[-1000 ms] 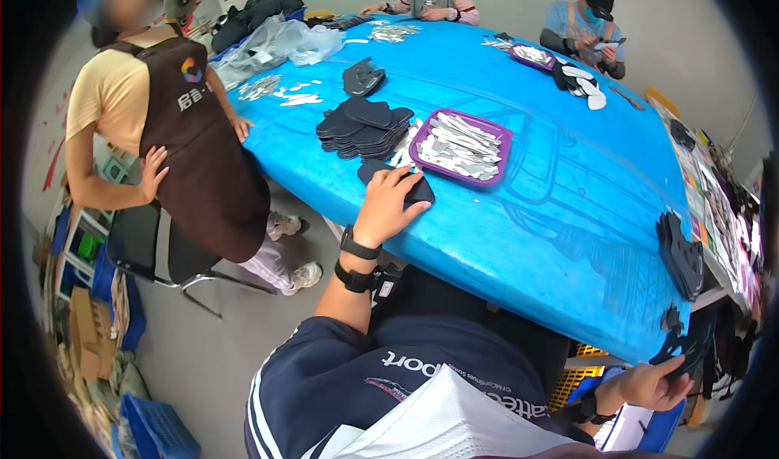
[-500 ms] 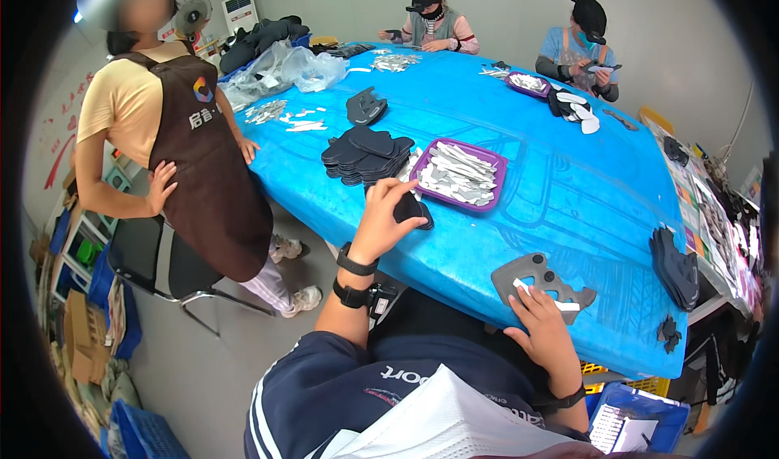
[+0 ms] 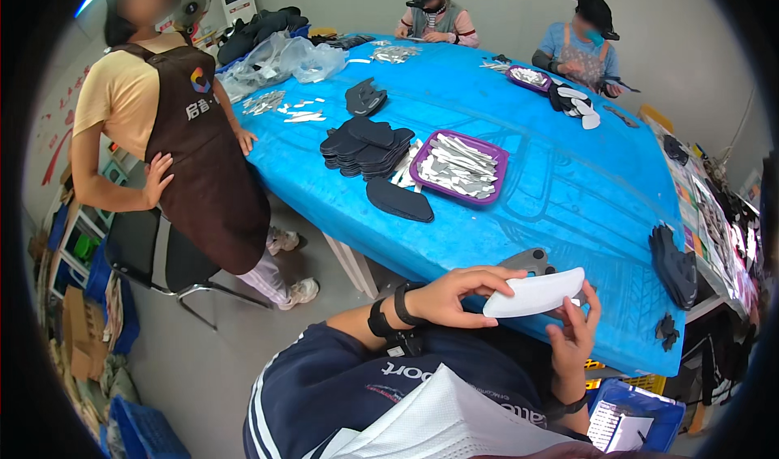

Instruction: The person handles a large black shoe component and applies small white adhesive strips to specific spots on its surface. The person picks up the strips from a purple tray and presses them onto the component by hand.

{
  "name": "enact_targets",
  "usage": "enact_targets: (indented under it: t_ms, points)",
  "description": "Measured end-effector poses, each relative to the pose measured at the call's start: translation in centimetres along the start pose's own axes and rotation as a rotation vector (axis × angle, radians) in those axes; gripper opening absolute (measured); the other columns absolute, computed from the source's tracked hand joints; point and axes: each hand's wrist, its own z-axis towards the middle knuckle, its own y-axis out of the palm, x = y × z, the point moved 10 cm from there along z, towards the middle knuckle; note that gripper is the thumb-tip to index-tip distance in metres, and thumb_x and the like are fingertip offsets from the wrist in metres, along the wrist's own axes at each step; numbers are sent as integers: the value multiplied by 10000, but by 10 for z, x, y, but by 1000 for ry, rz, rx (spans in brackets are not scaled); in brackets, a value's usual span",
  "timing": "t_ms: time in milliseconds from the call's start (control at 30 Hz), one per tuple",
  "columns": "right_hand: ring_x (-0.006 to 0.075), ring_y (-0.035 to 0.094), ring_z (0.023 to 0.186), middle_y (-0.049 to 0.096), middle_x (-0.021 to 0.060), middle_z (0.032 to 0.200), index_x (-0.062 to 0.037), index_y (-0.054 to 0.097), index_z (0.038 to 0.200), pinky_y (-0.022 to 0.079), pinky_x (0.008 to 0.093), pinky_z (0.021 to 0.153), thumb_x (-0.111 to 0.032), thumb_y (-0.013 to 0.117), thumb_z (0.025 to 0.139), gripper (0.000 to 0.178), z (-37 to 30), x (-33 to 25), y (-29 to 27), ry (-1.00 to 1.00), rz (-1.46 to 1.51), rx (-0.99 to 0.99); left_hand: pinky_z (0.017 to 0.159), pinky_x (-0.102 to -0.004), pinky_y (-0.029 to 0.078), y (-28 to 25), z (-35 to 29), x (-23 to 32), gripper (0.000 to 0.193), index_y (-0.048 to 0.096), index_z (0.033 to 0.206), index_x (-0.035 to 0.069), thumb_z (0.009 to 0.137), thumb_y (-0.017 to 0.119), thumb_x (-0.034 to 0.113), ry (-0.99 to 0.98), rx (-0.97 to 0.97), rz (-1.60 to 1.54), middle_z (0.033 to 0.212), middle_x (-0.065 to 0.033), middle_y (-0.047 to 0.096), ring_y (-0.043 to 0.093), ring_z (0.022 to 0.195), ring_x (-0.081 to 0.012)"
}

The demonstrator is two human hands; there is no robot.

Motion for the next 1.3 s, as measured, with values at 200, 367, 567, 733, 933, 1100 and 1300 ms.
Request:
enact_targets:
  t_ms: [200,367,567,733,933,1100,1300]
  points:
    - [247,529,1114,382,176,1314,70,584,1128,443,344,958,52,703,741,405,-11,27,-34,92,240,195,1018,-338,400,14,0,-29,516,494,1242,24,770,696,-17,-98,-31,-311,1458,-207,292,422,1266,-212]
    - [234,527,1088,410,166,1279,49,618,1069,438,338,932,34,735,718,370,-14,27,-33,76,198,135,1061,-408,318,7,6,-23,619,433,1331,46,783,714,103,-56,5,114,1461,-192,304,345,1330,-316]
    - [240,543,1044,474,168,1216,24,640,1019,423,325,900,6,754,702,337,-10,16,-38,11,-133,115,1018,-426,350,-4,8,-37,594,469,1309,74,796,690,275,-173,71,840,1386,-136,427,442,1230,-344]
    - [274,566,1020,521,172,1166,-1,647,1023,444,347,887,9,745,697,340,-5,4,-54,-15,-488,192,964,-405,395,-1,3,-51,308,615,1118,80,836,625,202,-143,-17,990,1224,-95,573,510,1161,-284]
    - [318,567,1027,531,163,1147,0,633,974,460,369,873,-7,722,719,270,0,17,-52,118,-631,120,927,-394,424,-28,-14,-72,275,613,1116,85,846,611,141,-246,4,920,1167,-94,597,544,1103,-285]
    - [330,545,1035,539,164,1129,5,609,983,435,355,894,-28,676,765,230,-1,41,-45,251,-676,-77,1066,-483,262,-80,-30,55,398,524,1223,51,865,602,206,52,616,1957,1371,-227,397,355,1285,-396]
    - [334,524,1061,544,163,1130,6,603,987,404,368,934,-47,655,784,215,-5,53,-46,280,-637,-74,1132,-389,87,-163,-138,230,715,96,1465,8,886,512,59,308,1602,1472,1527,-145,147,141,1411,-271]
